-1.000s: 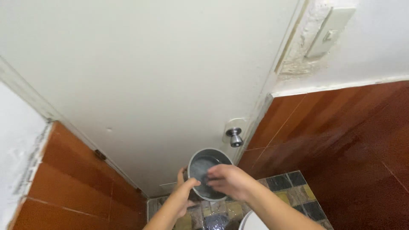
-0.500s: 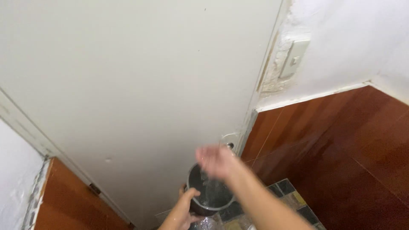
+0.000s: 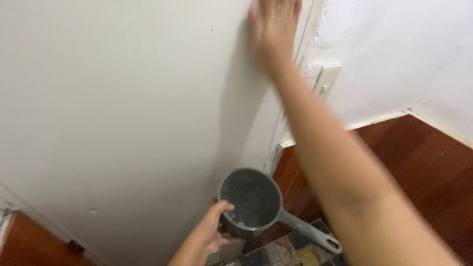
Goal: Scrubbing and rinsing a bathroom door with soapy water and a pitcher.
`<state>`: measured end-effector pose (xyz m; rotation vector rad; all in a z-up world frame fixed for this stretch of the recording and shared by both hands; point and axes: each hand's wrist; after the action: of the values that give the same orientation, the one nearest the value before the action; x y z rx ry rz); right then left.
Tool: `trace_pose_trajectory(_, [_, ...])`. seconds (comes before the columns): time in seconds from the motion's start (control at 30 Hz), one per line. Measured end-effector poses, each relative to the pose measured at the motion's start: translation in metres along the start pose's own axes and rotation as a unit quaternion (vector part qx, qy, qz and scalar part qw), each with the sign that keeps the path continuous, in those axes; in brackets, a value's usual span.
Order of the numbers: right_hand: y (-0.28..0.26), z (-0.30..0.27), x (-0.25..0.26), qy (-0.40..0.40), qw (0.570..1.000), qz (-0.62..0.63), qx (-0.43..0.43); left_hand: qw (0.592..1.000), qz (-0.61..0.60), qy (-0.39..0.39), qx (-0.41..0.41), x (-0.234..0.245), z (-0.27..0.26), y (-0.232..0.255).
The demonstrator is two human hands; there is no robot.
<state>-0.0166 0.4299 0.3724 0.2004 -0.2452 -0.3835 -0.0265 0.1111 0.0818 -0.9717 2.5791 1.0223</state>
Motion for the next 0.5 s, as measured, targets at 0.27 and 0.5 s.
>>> trace_pose_trajectory(0.27, [-0.092,-0.293,0.027,-0.204,0.978,-0.036,0.037,0.998,-0.029,0.049,-0.029,0.028,0.010,-0.015])
trace_pose_trajectory(0.5, [-0.163,-0.286,0.113,-0.361,0.871,0.322,-0.084,0.996,-0.029,0.087,-0.015,0.055,0.037,-0.029])
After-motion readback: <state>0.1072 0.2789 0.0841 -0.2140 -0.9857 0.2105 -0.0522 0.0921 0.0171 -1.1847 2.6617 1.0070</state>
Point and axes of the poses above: each hand's wrist, its own z-axis towards the middle knuckle, its own x-axis out of the back of the hand, y = z × x, and after that the axes turned 4 degrees about x, right-handed
